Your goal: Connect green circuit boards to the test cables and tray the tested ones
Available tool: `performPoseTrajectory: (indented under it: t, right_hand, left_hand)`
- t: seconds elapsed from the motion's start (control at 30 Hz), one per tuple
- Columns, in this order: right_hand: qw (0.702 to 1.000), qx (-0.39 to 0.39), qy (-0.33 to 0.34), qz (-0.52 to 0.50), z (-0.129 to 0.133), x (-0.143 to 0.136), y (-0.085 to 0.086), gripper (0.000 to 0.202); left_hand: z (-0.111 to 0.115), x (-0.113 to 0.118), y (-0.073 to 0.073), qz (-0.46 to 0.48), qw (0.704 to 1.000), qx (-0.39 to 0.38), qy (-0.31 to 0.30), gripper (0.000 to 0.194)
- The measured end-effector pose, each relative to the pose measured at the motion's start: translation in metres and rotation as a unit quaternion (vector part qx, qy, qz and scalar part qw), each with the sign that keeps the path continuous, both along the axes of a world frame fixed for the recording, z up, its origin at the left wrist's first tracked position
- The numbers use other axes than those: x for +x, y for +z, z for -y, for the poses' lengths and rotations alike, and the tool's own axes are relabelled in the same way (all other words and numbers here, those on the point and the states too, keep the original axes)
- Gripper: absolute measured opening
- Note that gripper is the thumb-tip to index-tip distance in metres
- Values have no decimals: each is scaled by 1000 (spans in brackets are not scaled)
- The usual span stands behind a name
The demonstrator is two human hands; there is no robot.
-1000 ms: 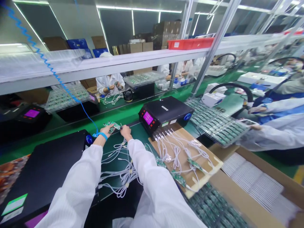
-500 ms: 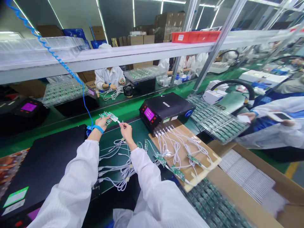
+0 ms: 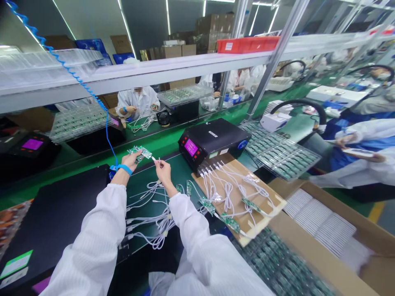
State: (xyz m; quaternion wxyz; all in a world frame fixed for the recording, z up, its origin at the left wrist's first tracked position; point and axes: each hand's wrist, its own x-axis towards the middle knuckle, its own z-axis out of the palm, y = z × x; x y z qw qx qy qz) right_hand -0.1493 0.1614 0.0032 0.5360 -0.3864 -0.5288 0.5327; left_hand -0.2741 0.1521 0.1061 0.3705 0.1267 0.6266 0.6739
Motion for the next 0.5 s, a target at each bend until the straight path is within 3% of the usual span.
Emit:
performPoseTrajectory:
  t: [0.5]
  right_hand:
    - [1000,16,-5,-24,3,1,0,44]
  left_hand:
    - [-3,-3,-4,-22,1000,5,-11,14]
